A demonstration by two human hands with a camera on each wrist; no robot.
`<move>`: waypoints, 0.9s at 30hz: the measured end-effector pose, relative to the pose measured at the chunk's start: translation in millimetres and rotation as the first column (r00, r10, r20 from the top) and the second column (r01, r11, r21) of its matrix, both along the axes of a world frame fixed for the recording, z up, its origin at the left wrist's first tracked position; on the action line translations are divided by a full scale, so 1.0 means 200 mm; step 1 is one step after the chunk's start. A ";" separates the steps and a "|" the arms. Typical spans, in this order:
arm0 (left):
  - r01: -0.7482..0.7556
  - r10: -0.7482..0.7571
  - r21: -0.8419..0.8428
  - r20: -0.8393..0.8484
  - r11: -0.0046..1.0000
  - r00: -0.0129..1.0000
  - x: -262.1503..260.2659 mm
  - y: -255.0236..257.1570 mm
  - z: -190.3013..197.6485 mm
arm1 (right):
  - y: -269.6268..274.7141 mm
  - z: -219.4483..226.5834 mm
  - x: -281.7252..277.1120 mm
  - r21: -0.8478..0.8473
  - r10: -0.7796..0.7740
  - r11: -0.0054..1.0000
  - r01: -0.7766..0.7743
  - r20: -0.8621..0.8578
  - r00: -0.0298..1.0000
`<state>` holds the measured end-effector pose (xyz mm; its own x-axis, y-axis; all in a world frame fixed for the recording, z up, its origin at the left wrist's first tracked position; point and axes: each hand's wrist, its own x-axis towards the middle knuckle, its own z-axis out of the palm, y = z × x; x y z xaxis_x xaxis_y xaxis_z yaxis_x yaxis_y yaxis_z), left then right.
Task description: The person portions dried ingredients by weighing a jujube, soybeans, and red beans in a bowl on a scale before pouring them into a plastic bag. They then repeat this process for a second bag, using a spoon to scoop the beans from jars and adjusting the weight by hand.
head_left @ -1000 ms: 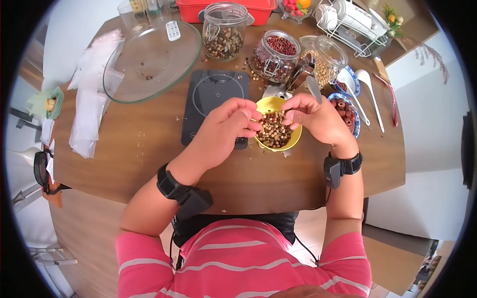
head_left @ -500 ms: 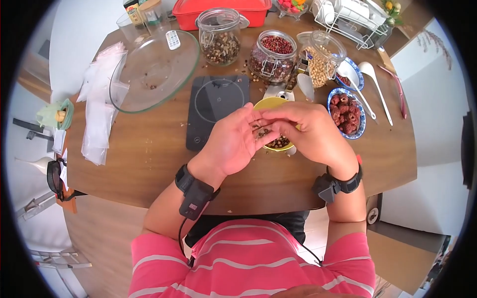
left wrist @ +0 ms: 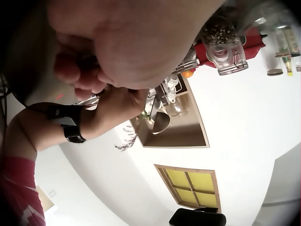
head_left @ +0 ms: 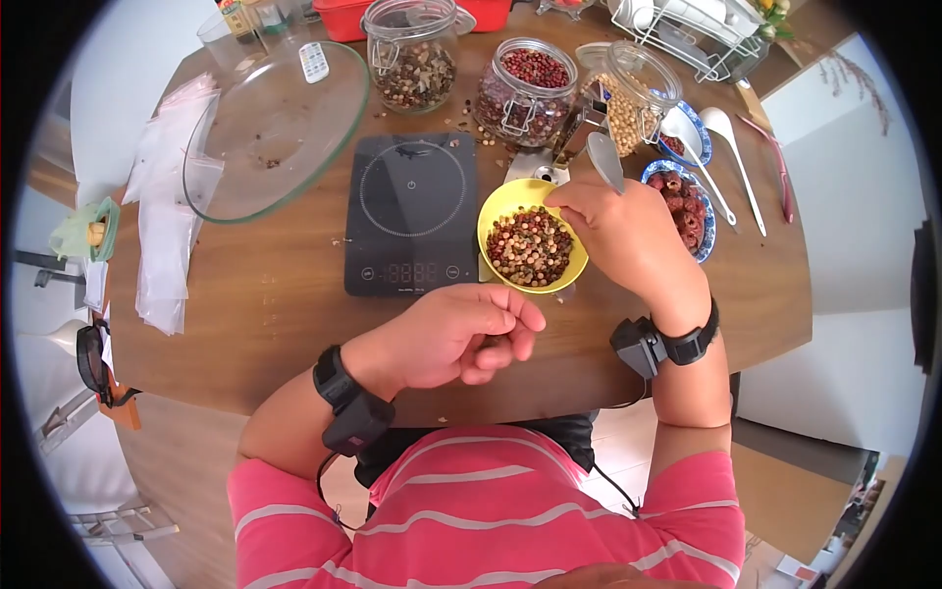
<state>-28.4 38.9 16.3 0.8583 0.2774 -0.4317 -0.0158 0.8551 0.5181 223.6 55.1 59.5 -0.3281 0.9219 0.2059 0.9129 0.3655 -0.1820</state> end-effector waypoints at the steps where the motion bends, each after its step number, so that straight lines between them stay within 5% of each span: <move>1: 0.002 -0.002 -0.005 0.005 1.000 1.000 0.00 0.01 0.02 | 0.00 0.00 0.00 -0.005 -0.014 1.000 0.014 0.038 0.999; 5: -0.082 0.080 0.091 0.018 0.992 0.997 0.00 0.11 0.13 | 0.01 0.01 0.00 0.025 -0.015 1.000 0.015 -0.019 1.000; 8: -0.048 0.119 0.443 -0.133 0.895 0.984 0.08 0.20 0.17 | 0.03 -0.03 0.03 0.081 0.054 0.995 -0.052 -0.020 0.998; 11: -0.012 0.154 0.546 -0.215 0.838 0.964 0.10 0.23 0.18 | 0.02 -0.03 0.04 0.050 0.046 0.998 -0.044 -0.028 0.999; 15: -0.049 0.158 0.516 -0.168 0.855 0.973 0.06 0.17 0.13 | -0.01 0.01 0.07 -0.041 0.010 0.999 -0.013 -0.073 0.997; 17: 0.120 -0.106 0.298 -0.062 0.947 0.992 0.05 0.09 0.02 | 0.00 0.00 0.08 -0.088 0.042 0.995 -0.047 -0.061 0.997; 20: 0.315 -0.320 0.207 -0.011 0.926 0.947 0.11 0.00 -0.05 | 0.01 0.02 0.06 -0.146 0.105 0.984 -0.105 -0.004 0.994; 27: 0.292 -0.293 0.150 -0.016 0.944 0.956 0.17 -0.04 -0.16 | 0.06 0.00 -0.03 -0.342 0.132 0.939 -0.040 0.250 0.959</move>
